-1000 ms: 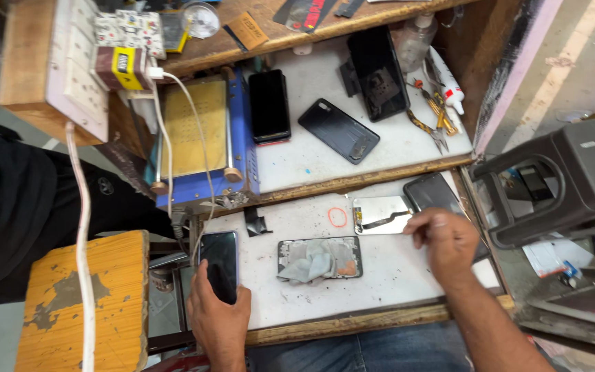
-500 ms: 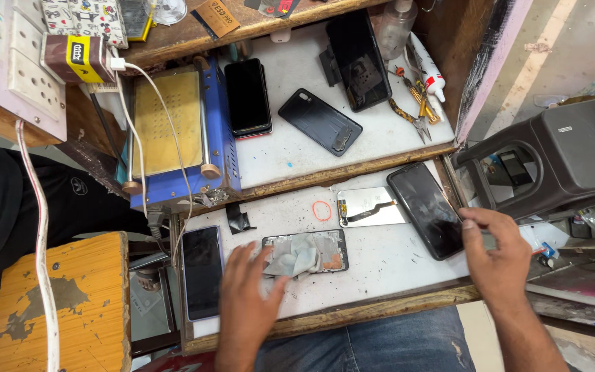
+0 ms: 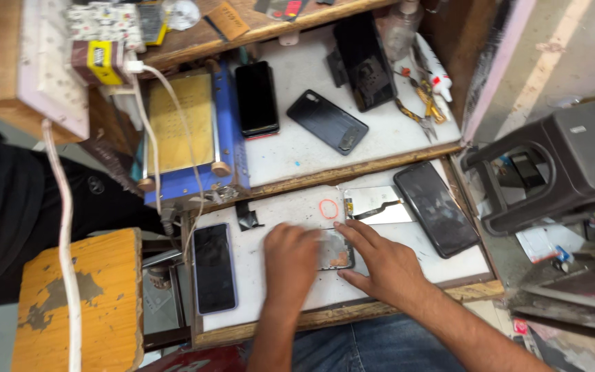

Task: The person removes a protective film from a smartphone screen, then picks up and places down other phones on the workbench. The person sprays liquid onto the screen and wipes it with a cloth.

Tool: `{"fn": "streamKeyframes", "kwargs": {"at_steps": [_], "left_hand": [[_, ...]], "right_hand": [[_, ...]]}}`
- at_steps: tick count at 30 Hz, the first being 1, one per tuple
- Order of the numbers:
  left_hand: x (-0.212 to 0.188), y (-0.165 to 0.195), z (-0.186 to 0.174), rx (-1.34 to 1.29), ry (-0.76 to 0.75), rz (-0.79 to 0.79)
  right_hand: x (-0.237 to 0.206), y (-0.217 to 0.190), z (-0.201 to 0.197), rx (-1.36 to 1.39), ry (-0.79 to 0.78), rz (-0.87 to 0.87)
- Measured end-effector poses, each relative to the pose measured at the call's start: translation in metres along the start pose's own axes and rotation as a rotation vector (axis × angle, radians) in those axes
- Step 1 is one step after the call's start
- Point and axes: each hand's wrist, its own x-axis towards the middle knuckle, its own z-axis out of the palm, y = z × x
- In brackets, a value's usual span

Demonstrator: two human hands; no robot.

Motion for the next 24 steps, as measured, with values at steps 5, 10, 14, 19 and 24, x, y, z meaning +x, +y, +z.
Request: {"fn": "streamKeyframes", "kwargs": {"at_steps": [5,10,14,19,24], "left_hand": [[0.016,0.009,0.026,-0.028,0.01,0.01],[0.008,-0.031,-0.011,0.039,-0.052,-0.297],[0.027,-0.006,0.015,0.053,-0.134,-0.101],[0.038,-0.006,0.01,0.064,-0.303,-0.149],[0.042,-0.013,-0.013,0.24,-0.272,-0.157]], "right_hand": [[0.002,0.007,0.007,-0.014,-0.005,0.064],[-0.002,0.017,0.016,-0.012,0.064,-0.006],[-0.003,0.017,0.018,-0.017,0.052,0.017],[-0.002,0.016,0.016,-0.009,0.013,0.048],[0.001,0.014,0.016,0.0,0.04,0.019]]}}
